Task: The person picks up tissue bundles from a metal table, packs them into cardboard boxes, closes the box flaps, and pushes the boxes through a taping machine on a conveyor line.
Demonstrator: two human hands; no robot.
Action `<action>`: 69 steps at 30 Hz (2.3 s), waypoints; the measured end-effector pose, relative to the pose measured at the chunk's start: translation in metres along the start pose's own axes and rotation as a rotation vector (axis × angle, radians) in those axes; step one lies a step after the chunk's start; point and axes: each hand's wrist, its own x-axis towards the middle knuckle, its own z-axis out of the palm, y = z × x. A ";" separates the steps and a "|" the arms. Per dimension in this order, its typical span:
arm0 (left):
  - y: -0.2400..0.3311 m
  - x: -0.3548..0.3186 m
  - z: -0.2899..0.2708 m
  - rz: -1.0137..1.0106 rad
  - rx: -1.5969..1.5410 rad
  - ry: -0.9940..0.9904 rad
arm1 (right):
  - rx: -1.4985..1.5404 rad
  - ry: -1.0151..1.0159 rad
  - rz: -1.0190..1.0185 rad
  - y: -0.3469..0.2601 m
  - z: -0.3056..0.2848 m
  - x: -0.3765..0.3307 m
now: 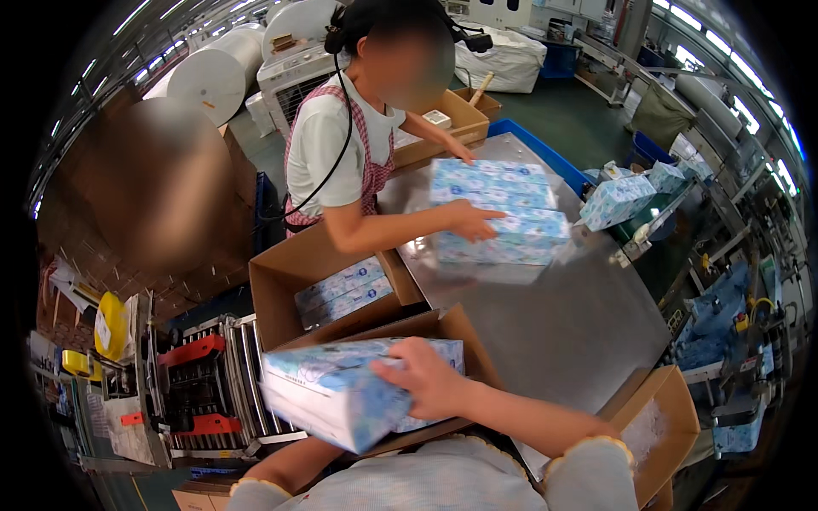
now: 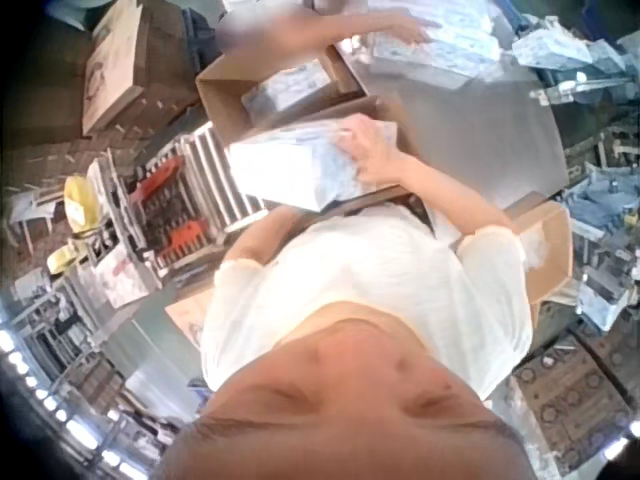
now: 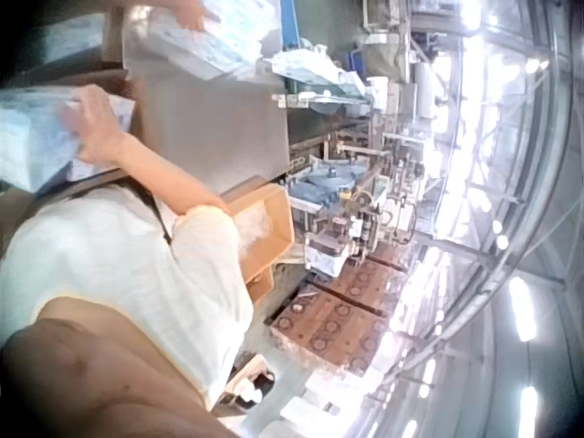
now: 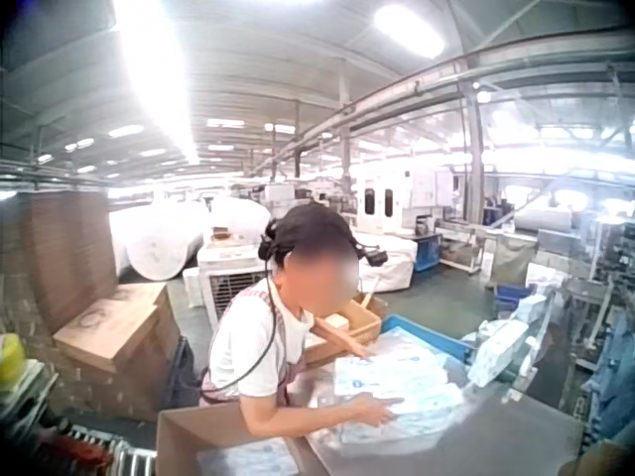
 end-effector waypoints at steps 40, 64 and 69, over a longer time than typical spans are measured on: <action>0.149 0.259 -0.210 0.222 0.051 0.597 | -0.424 -0.247 0.631 0.257 -0.203 -0.104; 0.147 0.153 -0.276 0.489 0.007 0.765 | -0.403 0.086 0.939 0.216 -0.246 -0.194; 0.094 0.059 -0.235 0.195 -0.710 0.974 | -0.903 -0.018 0.923 0.090 -0.170 -0.213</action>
